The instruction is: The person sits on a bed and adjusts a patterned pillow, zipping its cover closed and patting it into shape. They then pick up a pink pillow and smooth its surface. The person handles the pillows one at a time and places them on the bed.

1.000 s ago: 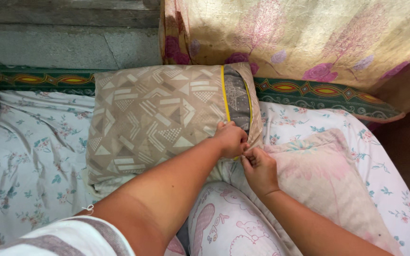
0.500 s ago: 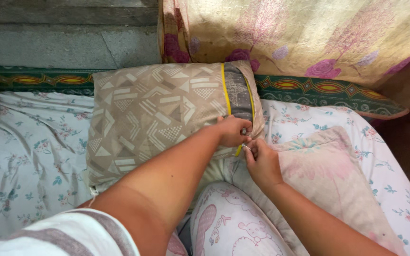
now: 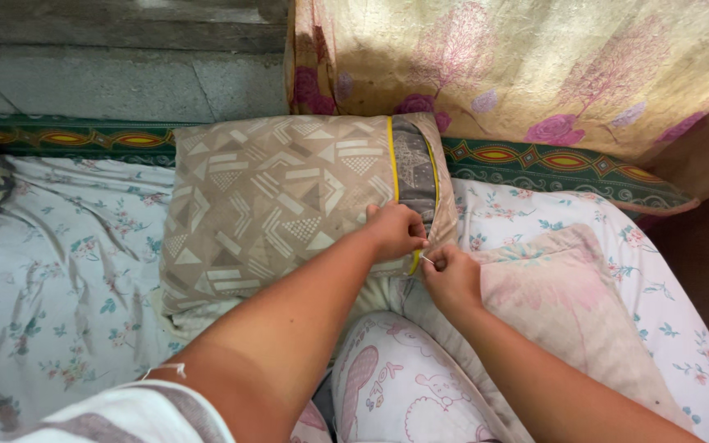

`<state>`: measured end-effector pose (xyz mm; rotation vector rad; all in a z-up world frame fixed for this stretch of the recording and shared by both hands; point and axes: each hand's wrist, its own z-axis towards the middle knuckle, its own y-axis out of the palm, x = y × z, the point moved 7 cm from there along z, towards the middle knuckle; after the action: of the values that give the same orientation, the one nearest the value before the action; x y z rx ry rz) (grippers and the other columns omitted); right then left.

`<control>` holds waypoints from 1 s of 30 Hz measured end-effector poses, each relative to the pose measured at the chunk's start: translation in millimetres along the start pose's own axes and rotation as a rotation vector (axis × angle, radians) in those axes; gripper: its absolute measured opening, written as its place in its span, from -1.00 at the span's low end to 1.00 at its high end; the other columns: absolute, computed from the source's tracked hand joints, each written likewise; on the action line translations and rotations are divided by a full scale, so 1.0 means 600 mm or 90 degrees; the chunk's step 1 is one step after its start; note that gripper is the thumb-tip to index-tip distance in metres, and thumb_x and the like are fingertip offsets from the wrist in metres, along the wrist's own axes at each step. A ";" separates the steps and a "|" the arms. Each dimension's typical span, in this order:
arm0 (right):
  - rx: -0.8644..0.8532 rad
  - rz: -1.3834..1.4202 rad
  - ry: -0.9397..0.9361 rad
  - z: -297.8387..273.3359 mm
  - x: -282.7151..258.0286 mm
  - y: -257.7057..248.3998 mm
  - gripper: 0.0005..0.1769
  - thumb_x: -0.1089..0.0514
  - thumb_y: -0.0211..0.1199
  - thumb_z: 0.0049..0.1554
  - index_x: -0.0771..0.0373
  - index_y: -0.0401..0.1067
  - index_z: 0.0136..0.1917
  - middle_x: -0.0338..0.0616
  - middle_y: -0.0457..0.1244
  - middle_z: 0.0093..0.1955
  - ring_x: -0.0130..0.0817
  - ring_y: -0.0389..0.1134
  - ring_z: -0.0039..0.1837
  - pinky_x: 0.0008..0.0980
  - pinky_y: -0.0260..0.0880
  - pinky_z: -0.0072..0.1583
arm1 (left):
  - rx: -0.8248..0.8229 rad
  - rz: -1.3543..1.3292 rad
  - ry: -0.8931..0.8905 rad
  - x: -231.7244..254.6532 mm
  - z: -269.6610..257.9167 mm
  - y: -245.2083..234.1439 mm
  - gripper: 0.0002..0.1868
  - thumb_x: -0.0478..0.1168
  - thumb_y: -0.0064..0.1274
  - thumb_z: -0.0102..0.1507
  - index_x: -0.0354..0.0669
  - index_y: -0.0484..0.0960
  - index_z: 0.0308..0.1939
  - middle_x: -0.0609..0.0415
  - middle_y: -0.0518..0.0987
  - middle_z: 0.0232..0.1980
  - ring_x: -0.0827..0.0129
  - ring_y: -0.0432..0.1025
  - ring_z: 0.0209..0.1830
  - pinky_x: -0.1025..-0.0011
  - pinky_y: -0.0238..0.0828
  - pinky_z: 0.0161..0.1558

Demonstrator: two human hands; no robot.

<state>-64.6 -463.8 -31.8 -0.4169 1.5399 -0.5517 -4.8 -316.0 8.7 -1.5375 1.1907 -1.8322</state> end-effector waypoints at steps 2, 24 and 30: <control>-0.039 0.055 0.023 0.000 0.015 0.002 -0.88 0.22 0.36 0.12 0.34 0.53 -0.18 -0.11 0.42 -0.33 -0.45 0.42 -0.34 -0.42 0.40 -0.24 | 0.069 0.000 0.036 0.002 -0.027 -0.004 -0.86 -0.07 0.34 0.01 0.19 0.77 -0.36 0.30 0.71 -0.22 0.35 0.43 0.13 0.06 0.07 0.21; -0.174 0.302 0.259 0.071 0.045 0.036 -0.78 0.23 0.39 0.11 0.43 0.43 -0.14 0.01 0.34 -0.32 -0.25 0.37 -0.39 -0.33 0.41 -0.33 | 0.255 0.152 0.020 0.054 -0.128 0.004 -0.74 -0.11 0.38 -0.04 -0.10 0.73 -0.34 0.13 0.55 0.02 0.16 0.24 0.29 0.13 0.10 0.27; -0.192 0.345 0.248 0.057 0.069 0.021 -0.82 0.21 0.29 0.18 0.43 0.47 -0.12 0.01 0.38 -0.29 -0.24 0.44 -0.32 -0.34 0.47 -0.27 | 0.248 0.121 0.026 0.053 -0.121 0.016 -0.80 -0.10 0.33 0.01 -0.06 0.74 -0.36 0.14 0.54 -0.01 0.17 0.24 0.27 0.09 0.08 0.27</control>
<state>-31.7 -480.7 -72.8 -0.1041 2.0257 0.0324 -83.7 -323.3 17.8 -1.1377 0.8936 -1.8412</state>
